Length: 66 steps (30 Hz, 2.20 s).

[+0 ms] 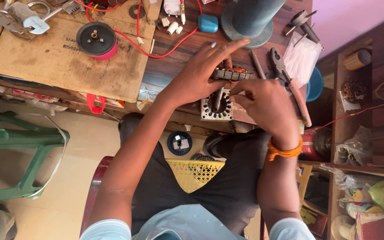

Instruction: The person sits at a workbench assembling an electric motor armature, pressing copper wire coils into the slots of a laminated core by hand and using a metal rod tool to seat and align the windings. They repeatedly rotate the core, insert coils one at a time, and tap them into place with the rod.

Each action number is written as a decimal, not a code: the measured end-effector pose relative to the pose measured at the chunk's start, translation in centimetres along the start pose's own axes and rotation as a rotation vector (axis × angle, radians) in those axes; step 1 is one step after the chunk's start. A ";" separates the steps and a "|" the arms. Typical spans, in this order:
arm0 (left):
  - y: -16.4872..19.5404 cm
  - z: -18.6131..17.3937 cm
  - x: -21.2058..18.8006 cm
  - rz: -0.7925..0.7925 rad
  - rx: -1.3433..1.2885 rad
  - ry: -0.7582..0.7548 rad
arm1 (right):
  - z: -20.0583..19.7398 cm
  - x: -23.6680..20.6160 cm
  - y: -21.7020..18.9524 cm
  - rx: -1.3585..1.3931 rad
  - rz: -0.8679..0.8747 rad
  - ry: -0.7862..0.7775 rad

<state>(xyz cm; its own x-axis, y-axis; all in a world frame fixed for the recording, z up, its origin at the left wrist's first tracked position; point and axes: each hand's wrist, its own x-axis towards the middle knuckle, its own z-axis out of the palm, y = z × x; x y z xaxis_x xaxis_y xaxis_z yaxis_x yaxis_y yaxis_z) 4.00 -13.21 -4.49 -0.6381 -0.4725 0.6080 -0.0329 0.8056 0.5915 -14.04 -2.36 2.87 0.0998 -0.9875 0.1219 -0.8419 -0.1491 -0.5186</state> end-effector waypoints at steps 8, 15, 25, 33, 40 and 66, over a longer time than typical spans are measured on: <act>0.6 -0.3 -2.3 0.147 0.245 0.148 | 1.9 -0.8 0.1 -0.029 -0.103 0.000; 1.4 1.1 -4.2 0.241 0.497 0.139 | 0.5 -1.6 -0.3 0.223 -0.002 -0.043; 4.0 4.3 -4.7 -0.146 0.169 0.501 | -0.4 0.6 -0.9 0.067 0.083 0.160; 5.3 5.5 -4.3 -0.276 0.197 0.613 | 0.4 4.1 1.1 0.387 -0.019 0.071; 4.9 5.5 -4.5 -0.197 0.313 0.543 | 0.5 4.5 3.2 0.335 0.018 0.067; -0.1 0.2 -0.8 -0.055 -0.051 -0.010 | -1.7 0.0 1.5 0.187 0.161 0.156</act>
<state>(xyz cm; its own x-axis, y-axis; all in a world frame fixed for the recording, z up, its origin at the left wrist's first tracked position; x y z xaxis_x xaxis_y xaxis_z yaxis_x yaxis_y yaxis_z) 4.34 -12.79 -5.13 -0.6444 -0.5112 0.5687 -0.0290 0.7595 0.6499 -16.23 -2.49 3.51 -0.1221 -0.9816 0.1465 -0.7264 -0.0122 -0.6872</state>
